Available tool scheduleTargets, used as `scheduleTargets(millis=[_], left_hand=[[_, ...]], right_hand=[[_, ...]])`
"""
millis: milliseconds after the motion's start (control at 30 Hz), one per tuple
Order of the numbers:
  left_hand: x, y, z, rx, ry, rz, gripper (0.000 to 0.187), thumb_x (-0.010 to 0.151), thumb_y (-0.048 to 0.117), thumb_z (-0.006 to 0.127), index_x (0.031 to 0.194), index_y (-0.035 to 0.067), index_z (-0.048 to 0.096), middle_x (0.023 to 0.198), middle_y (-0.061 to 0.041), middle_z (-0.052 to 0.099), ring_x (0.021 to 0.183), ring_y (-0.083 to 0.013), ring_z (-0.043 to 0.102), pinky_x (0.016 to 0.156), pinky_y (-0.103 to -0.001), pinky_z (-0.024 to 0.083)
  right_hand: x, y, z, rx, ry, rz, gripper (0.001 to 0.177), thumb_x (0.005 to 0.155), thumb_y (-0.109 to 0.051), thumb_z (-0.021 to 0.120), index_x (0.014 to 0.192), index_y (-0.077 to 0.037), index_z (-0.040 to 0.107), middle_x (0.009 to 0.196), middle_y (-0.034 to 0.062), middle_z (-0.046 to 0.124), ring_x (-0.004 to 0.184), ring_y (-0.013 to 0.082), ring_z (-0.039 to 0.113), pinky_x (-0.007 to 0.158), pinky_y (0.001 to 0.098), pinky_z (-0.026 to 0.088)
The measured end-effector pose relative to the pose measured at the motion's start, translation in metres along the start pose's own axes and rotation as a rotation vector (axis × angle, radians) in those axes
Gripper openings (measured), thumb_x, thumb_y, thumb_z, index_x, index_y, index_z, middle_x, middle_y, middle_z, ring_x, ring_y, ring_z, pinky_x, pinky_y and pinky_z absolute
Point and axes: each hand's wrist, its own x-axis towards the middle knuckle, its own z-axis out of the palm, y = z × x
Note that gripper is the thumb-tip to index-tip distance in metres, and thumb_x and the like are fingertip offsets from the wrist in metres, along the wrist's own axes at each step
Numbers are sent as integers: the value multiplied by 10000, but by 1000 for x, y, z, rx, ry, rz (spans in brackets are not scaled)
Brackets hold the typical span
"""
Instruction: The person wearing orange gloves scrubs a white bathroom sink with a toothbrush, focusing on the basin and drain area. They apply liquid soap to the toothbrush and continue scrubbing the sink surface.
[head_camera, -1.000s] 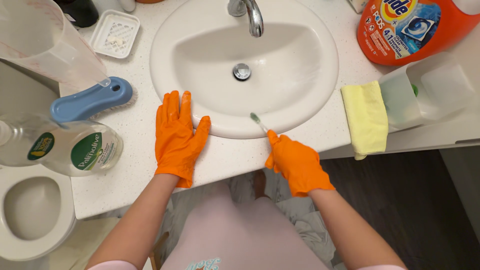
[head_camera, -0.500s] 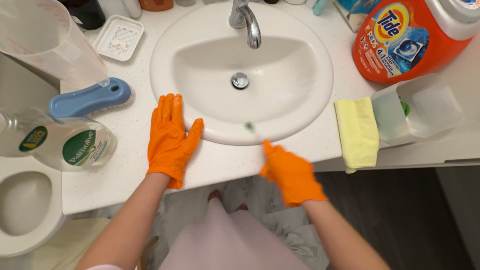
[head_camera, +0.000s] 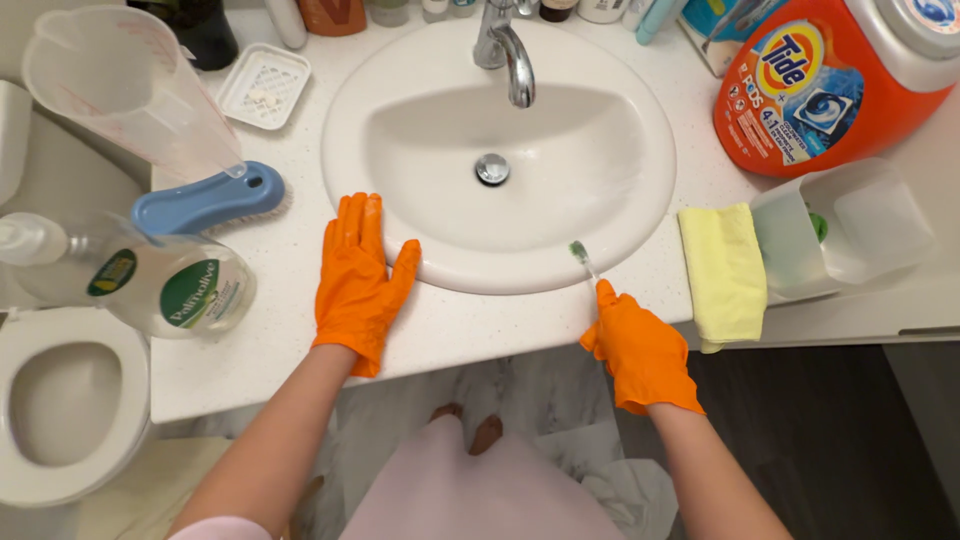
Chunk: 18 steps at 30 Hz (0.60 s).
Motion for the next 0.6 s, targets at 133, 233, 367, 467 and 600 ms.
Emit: scheduleTargets(millis=[133,233,367,467,600], left_hand=[[0,1,0,-21,-16,-19,686,975,381,589,1499,-26,417,1580,-229,377,1497,-395,277,1230,-475,200],[2,0,0,-38,-17,-19,676,975,369,578,1501,-25,417,1581,-225,379,1498,-396,275,1229,-473,202],[3,-3,3,-12,-37,-14,671,991,378,568,1505,-24,411,1588,-223,372,1503,-398,253,1235,-487,174],[2,-4,3,14,-54,-3,688,989,385,566,1516,-26,400,1595,-228,356,1516,-395,233,1235,-488,165],[2,-3,3,-19,-48,-18,697,989,376,558,1529,-27,384,1608,-232,334,1528,-387,217,1241,-485,156]], right_hand=[[-14,-51,35,129,211,-313,367,963,-292,537,1288,-130,591,953,89,712,853,306,677,724,457,522],[-19,-64,37,575,-237,195,426,1035,-474,398,1022,-154,680,758,7,766,782,240,711,758,358,498],[-19,-12,29,822,-45,465,540,1064,-532,382,965,-59,623,660,94,638,577,291,558,601,409,466],[-34,-26,41,547,13,189,494,999,-531,388,902,-122,648,654,24,688,544,184,603,577,332,490],[-42,-59,40,1148,-65,584,416,989,-531,487,980,-143,639,677,45,676,532,159,529,527,325,414]])
